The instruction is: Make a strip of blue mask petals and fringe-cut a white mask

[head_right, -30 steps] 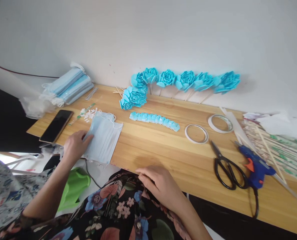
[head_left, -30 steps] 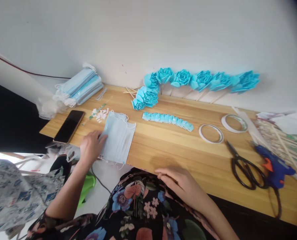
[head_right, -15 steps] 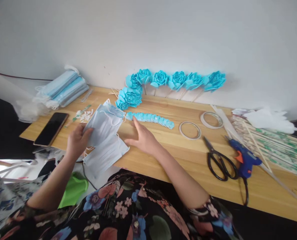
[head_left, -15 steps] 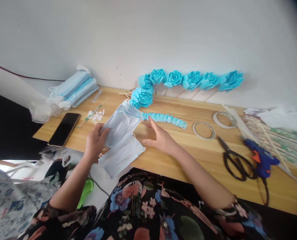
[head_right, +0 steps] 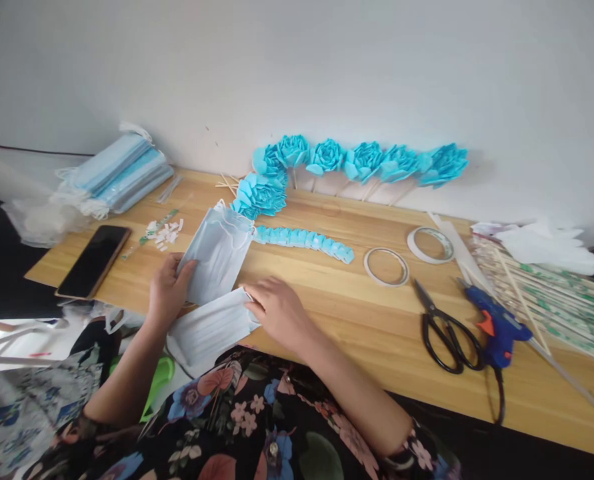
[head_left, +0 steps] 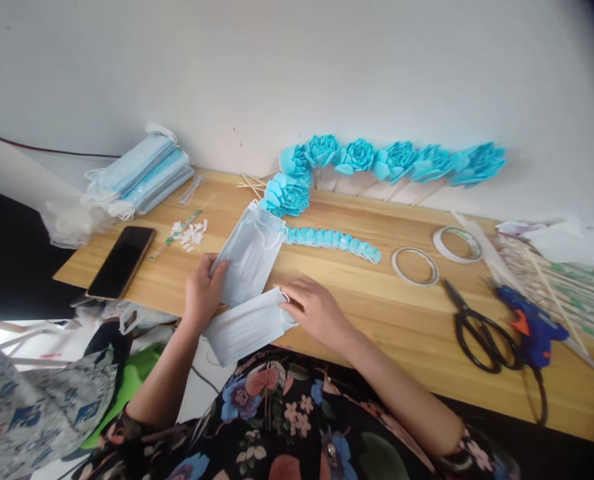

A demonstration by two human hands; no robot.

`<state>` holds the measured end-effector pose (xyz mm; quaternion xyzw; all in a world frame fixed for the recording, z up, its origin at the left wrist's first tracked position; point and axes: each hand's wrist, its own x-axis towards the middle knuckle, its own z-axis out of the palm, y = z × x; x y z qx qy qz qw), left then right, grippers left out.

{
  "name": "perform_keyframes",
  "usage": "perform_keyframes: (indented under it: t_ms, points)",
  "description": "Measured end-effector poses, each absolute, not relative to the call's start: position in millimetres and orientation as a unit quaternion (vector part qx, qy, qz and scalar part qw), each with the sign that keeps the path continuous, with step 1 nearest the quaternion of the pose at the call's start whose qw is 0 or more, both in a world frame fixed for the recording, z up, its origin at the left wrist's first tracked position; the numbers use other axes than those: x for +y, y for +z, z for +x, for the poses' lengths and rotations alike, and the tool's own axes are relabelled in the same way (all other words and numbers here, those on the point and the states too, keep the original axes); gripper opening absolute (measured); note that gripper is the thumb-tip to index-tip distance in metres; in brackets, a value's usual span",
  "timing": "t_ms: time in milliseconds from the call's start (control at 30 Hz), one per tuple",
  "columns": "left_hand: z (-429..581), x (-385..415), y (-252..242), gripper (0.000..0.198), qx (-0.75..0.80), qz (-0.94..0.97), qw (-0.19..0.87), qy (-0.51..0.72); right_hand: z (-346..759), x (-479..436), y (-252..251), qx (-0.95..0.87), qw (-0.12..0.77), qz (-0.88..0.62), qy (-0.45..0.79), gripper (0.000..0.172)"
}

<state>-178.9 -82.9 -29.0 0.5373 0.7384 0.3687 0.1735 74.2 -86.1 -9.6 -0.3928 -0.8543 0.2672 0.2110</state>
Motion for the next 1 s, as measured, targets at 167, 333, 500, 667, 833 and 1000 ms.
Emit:
perform_keyframes:
  t_ms: [167, 333, 500, 667, 833, 1000]
  points:
    - [-174, -84, -21, 0.023, 0.696, 0.583, 0.225, 0.353, 104, -54, 31, -0.81, 0.357, -0.4, 0.239, 0.015]
    - [-160, -98, -14, 0.027, 0.575, 0.671, 0.335, 0.327, 110, -34, 33, -0.797, 0.288, -0.403, 0.347, 0.022]
    - [-178, -100, -14, 0.042, 0.466, 0.692, 0.448, 0.321, 141, -55, 16, -0.729, 0.301, -0.497, 0.362, 0.017]
    - [-220, -51, -26, 0.049, 0.52, 0.637, 0.397, 0.407, 196, -82, 19, -0.671, 0.337, -0.593, 0.29, 0.016]
    - [-256, -5, -34, 0.043, 0.569, 0.549, 0.343, 0.507, 228, -109, 18, -0.637, 0.343, -0.641, 0.257, 0.018]
    - [-278, 7, -20, 0.034, 0.625, 0.573, 0.152, 0.507, 235, -125, 13, -0.626, 0.327, -0.659, 0.257, 0.029]
